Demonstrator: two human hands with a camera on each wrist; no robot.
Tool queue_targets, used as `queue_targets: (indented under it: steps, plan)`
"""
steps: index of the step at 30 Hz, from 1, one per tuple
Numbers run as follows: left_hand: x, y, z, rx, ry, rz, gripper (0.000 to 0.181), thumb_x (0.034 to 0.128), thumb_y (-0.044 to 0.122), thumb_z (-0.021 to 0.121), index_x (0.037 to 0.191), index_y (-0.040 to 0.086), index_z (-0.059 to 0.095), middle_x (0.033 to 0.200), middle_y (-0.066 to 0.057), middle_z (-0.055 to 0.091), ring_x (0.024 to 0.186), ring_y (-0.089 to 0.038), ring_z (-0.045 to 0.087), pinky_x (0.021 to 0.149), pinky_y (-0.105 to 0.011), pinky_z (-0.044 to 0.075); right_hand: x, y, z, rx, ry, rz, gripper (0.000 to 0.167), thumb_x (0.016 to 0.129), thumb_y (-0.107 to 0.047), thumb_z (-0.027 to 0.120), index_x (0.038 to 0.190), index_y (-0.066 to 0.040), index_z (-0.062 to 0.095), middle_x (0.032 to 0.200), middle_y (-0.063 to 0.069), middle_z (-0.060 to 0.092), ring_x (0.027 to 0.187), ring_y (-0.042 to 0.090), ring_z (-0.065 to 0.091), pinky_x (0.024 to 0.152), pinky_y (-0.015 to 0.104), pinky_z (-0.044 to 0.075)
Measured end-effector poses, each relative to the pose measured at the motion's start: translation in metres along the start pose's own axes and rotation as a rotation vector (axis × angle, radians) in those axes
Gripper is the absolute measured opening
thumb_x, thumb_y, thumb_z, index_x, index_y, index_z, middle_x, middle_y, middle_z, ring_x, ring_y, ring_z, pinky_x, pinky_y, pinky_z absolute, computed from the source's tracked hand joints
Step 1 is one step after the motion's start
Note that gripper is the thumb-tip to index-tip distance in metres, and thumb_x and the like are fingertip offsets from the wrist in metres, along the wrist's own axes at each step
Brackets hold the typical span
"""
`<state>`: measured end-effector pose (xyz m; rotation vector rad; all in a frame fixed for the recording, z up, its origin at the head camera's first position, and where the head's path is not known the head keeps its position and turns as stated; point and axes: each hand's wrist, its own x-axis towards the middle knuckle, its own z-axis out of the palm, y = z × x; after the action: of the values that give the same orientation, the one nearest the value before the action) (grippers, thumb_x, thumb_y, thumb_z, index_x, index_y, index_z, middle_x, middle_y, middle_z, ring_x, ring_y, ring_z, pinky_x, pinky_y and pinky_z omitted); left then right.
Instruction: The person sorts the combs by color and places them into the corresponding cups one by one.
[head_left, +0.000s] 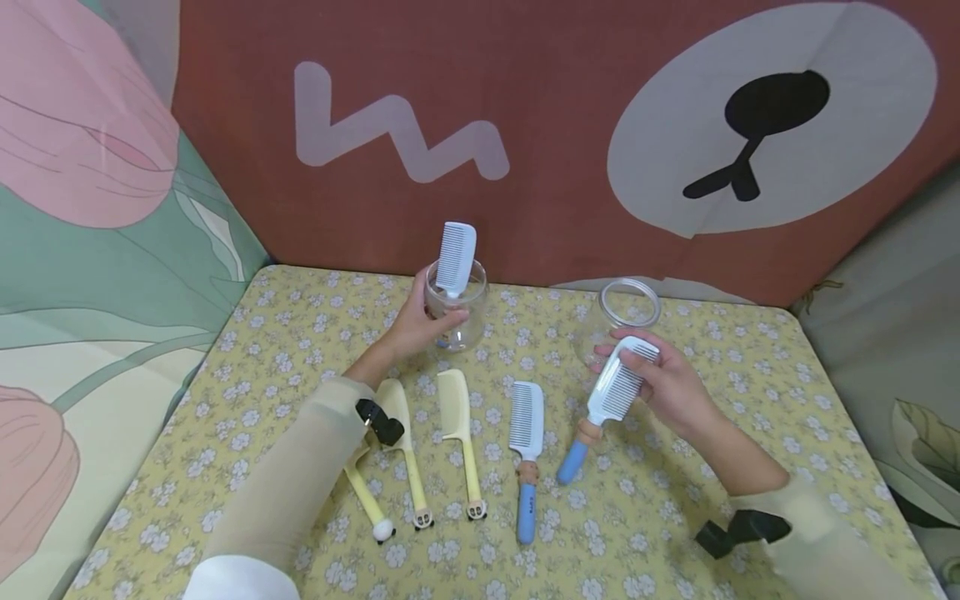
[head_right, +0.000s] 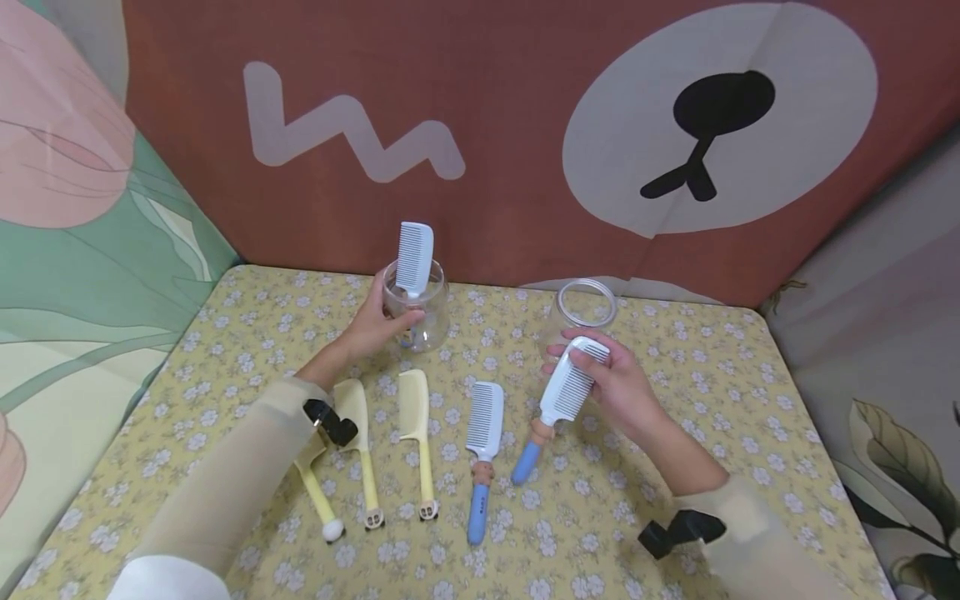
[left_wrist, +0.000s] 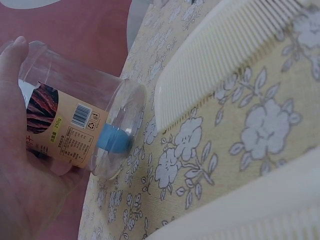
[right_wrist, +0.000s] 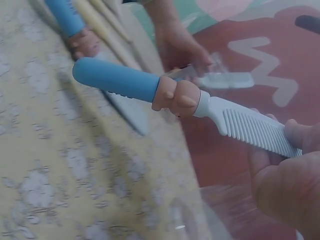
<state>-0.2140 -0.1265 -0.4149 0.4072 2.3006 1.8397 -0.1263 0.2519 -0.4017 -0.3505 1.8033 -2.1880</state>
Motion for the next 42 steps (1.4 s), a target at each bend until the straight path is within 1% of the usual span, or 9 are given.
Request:
queue_targets:
  steps: [1,6,13,17,23,29,35,40,42]
  plan:
    - [-0.002,0.004,0.000,0.001,-0.002,-0.003,0.093,0.0954,0.013,0.073,0.162,0.015,0.008,0.162,-0.015,0.028,0.149,-0.033,0.030,0.118,-0.051,0.030,0.000,-0.004,0.000,0.005,0.000,-0.011,0.025,0.109,-0.008,0.046,0.131,-0.012,0.057,0.120,0.006,0.072,0.105,0.023,0.073,0.090,0.031,0.057]
    - [-0.004,0.006,0.001,-0.004,-0.003,-0.009,0.093,0.0957,0.014,0.073,0.162,0.016,0.008,0.163,-0.014,0.027,0.149,-0.033,0.029,0.119,-0.051,0.029,0.001,-0.023,-0.002,0.057,0.011,-0.051,0.026,0.109,-0.005,0.045,0.133,-0.006,0.054,0.118,0.005,0.073,0.104,0.023,0.073,0.089,0.029,0.057]
    - [-0.003,0.004,0.001,0.005,0.001,-0.028,0.094,0.0956,0.017,0.073,0.162,0.018,0.008,0.163,-0.014,0.026,0.150,-0.033,0.028,0.119,-0.051,0.030,0.009,-0.048,-0.005,0.099,0.019,-0.110,0.028,0.108,-0.001,0.045,0.132,-0.008,0.058,0.119,0.008,0.072,0.104,0.024,0.073,0.088,0.030,0.058]
    - [-0.003,0.004,0.001,0.002,-0.005,-0.024,0.093,0.0956,0.016,0.073,0.162,0.017,0.008,0.164,-0.014,0.025,0.150,-0.033,0.028,0.118,-0.052,0.030,0.014,-0.062,-0.004,0.121,0.016,-0.143,0.028,0.107,0.000,0.045,0.131,-0.005,0.058,0.119,0.010,0.072,0.104,0.025,0.073,0.088,0.030,0.058]
    - [-0.003,0.004,-0.001,0.011,-0.006,-0.022,0.094,0.0957,0.016,0.073,0.162,0.018,0.007,0.164,-0.014,0.025,0.149,-0.033,0.028,0.118,-0.051,0.030,0.027,-0.083,0.003,0.099,0.065,-0.182,0.027,0.105,-0.003,0.051,0.131,-0.004,0.057,0.117,0.011,0.072,0.103,0.025,0.074,0.089,0.028,0.057]
    - [-0.003,0.004,-0.002,0.023,-0.006,-0.016,0.095,0.0957,0.018,0.073,0.163,0.017,0.007,0.164,-0.014,0.025,0.150,-0.032,0.028,0.118,-0.051,0.031,0.042,-0.102,0.013,0.074,0.118,-0.190,0.031,0.103,-0.007,0.058,0.133,-0.003,0.056,0.117,0.012,0.072,0.101,0.025,0.074,0.092,0.030,0.056]
    - [-0.004,0.004,-0.002,0.021,-0.011,-0.013,0.094,0.0963,0.018,0.072,0.163,0.017,0.006,0.164,-0.014,0.024,0.149,-0.032,0.028,0.118,-0.051,0.031,0.055,-0.120,0.027,-0.028,0.146,-0.180,0.038,0.100,-0.015,0.064,0.136,-0.005,0.056,0.120,0.011,0.072,0.103,0.023,0.073,0.091,0.028,0.056]
    - [-0.003,0.004,-0.002,0.023,-0.012,-0.010,0.095,0.0961,0.018,0.073,0.163,0.017,0.006,0.163,-0.014,0.026,0.149,-0.034,0.030,0.117,-0.051,0.032,0.068,-0.134,0.039,-0.058,0.153,-0.153,0.047,0.098,-0.019,0.068,0.140,-0.007,0.054,0.125,0.012,0.069,0.106,0.024,0.073,0.088,0.028,0.058]
    - [-0.001,-0.001,-0.002,0.017,-0.010,-0.006,0.095,0.0959,0.018,0.073,0.163,0.018,0.006,0.163,-0.015,0.026,0.149,-0.034,0.030,0.118,-0.052,0.031,0.073,-0.139,0.043,-0.052,0.153,-0.147,0.048,0.096,-0.020,0.069,0.141,-0.008,0.055,0.127,0.013,0.068,0.106,0.024,0.072,0.086,0.030,0.059]
